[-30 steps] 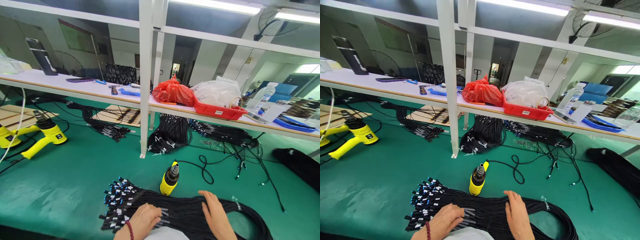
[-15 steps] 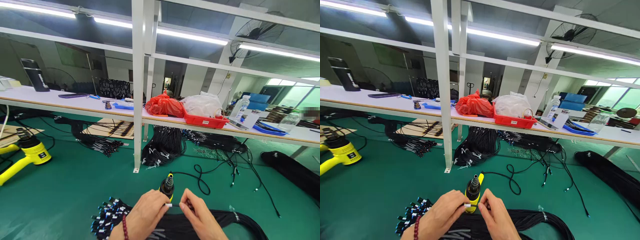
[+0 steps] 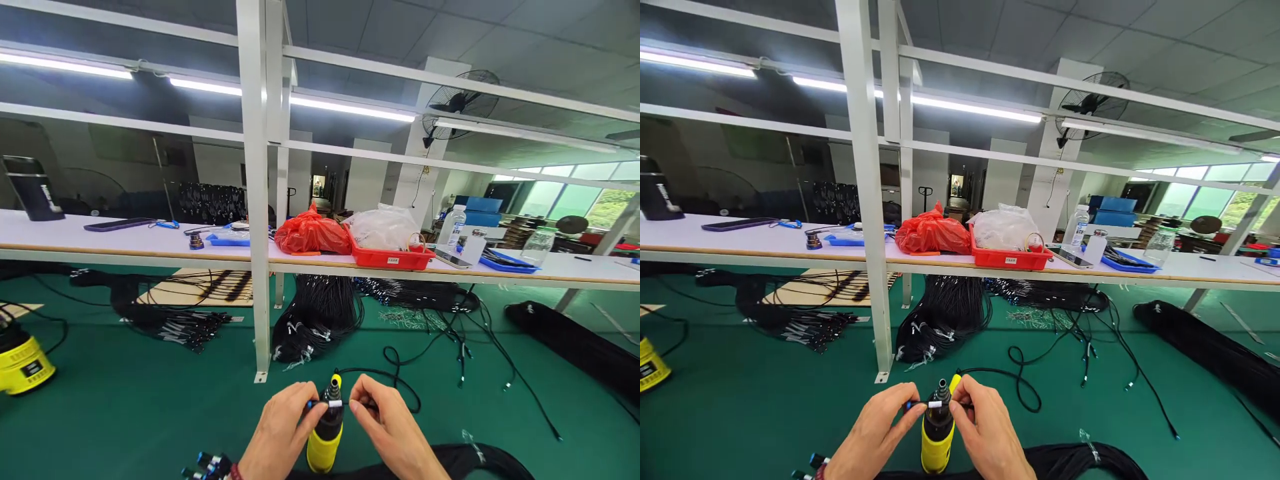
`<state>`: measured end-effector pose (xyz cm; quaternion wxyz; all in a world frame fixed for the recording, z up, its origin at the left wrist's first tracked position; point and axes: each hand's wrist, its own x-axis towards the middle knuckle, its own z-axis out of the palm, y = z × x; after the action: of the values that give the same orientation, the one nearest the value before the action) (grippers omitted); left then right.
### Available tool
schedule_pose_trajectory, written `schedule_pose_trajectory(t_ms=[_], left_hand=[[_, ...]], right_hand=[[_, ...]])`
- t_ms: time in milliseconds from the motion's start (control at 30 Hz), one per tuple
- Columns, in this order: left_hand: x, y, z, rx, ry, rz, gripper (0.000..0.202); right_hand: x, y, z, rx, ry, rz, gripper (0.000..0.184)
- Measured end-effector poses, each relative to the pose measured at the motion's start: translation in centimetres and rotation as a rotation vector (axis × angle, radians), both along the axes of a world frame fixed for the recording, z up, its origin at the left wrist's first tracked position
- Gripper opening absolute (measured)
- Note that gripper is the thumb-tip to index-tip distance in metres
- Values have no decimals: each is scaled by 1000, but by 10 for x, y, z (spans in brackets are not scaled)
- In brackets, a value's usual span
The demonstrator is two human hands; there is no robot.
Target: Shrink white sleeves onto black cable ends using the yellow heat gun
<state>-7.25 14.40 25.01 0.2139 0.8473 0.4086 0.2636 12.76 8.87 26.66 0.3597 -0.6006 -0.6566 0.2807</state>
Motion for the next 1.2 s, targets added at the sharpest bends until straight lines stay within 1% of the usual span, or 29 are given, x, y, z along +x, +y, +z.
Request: schedule_pose_trajectory(t_ms=[167,367,467,633,733,833,1033,1200], left_hand=[[2,4,-2,-89,-53,55,38],[3,9,-6,-165,-84,131,49],[5,11,-5,-173,-94,136,51],[12,15,2,-200,-105,143,50],[18,19,3,-198,-110,141,51],[22,24,-2,-193,-162,164,51],[27,30,-18,-230,-205,196,53],[26,32,-25,-258,-184,193,52]], right_hand=[[-4,9,4,27,14,-30,20],[-4,16,7,41,11,-67,18],[-2,19,6,32,20,-74,17],[1,25,5,42,34,-84,19],[2,30,4,33,36,-90,20],[3,35,-1,26,40,-90,21],[4,40,-13,20,61,-93,20],[3,43,-14,30,63,-86,18]])
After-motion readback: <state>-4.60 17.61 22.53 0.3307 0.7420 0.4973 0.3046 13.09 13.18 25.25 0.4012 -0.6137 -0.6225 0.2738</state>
